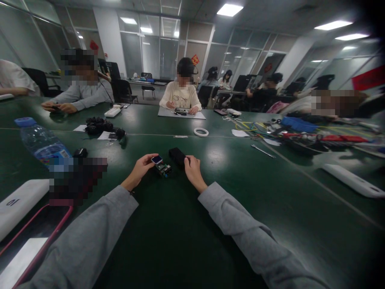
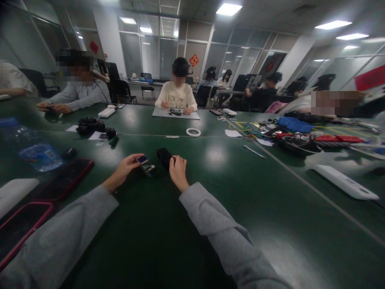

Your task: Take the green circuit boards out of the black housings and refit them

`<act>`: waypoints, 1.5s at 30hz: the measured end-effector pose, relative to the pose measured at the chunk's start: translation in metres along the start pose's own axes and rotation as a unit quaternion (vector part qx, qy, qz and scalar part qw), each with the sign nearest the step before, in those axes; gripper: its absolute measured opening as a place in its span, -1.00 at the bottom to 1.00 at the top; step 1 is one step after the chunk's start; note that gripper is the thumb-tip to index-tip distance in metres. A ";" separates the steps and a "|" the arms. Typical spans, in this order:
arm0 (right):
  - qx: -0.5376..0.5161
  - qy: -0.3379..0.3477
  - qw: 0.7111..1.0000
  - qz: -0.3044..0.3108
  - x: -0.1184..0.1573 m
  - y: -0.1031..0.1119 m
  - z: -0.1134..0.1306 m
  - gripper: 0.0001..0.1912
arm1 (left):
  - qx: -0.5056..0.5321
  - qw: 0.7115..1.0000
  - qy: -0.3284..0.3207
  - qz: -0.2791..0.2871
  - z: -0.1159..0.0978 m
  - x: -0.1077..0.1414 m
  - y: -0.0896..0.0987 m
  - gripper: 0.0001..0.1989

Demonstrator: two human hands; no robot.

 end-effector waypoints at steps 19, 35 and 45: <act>-0.087 0.000 0.996 0.008 0.001 0.001 -0.001 -0.62 | 0.006 1.000 -0.009 0.008 0.007 -0.004 0.002 -0.62; -0.028 0.084 0.996 -0.014 0.008 0.010 0.022 -0.51 | 0.007 1.000 -0.024 0.013 0.004 -0.003 0.003 -0.62; -0.003 0.059 0.998 0.026 0.010 0.004 0.015 -0.62 | 0.016 0.999 -0.033 0.021 0.004 -0.001 0.003 -0.62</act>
Point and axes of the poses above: each hand's wrist, its own x-axis away from the middle knuckle, its own y-axis out of the back of the hand, z = x × y, the point moved 9 cm from there along -x, towards the middle knuckle, and after that the axes turned 6 degrees about x, right-handed, at the moved point
